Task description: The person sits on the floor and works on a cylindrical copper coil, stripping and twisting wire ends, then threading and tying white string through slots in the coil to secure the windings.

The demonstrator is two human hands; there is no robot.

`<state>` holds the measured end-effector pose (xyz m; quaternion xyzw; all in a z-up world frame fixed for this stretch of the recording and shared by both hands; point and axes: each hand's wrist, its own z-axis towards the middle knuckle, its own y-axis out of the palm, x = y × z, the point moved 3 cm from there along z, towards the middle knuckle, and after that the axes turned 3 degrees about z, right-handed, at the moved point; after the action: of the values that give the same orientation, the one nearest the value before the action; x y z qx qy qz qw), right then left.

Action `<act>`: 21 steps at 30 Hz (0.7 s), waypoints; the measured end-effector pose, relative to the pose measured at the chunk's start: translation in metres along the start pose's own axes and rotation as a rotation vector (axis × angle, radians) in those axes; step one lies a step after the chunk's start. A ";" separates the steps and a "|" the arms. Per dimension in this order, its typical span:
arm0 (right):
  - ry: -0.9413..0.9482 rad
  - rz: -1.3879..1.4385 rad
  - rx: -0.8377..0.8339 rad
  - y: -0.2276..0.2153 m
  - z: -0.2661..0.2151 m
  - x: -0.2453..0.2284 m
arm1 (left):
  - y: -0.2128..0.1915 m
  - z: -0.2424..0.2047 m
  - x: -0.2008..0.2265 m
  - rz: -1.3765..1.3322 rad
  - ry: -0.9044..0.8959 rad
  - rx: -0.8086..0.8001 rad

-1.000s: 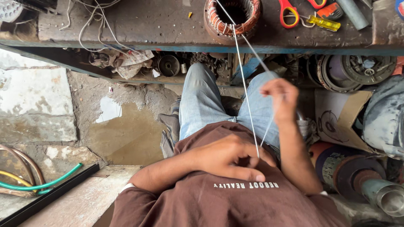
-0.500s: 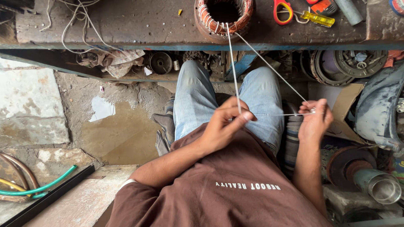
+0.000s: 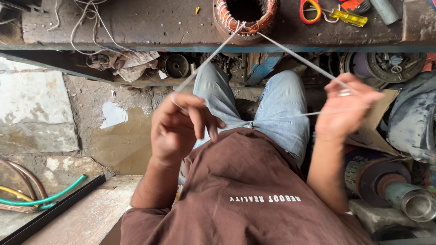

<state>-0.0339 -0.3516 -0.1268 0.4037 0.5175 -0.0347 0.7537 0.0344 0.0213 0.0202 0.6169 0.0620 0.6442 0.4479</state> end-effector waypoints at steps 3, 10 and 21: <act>-0.066 0.114 -0.057 0.004 0.002 -0.032 | -0.009 -0.003 -0.013 -0.115 0.059 0.035; 0.237 0.386 -0.193 0.007 -0.018 -0.087 | -0.033 -0.016 -0.044 -0.025 -0.067 0.233; 0.441 -1.383 -0.630 -0.033 -0.040 0.008 | -0.046 0.000 -0.011 -0.056 0.098 0.157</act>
<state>-0.0759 -0.3449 -0.1582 -0.2447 0.7739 -0.2664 0.5199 0.0559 0.0417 -0.0172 0.6159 0.1515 0.6538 0.4125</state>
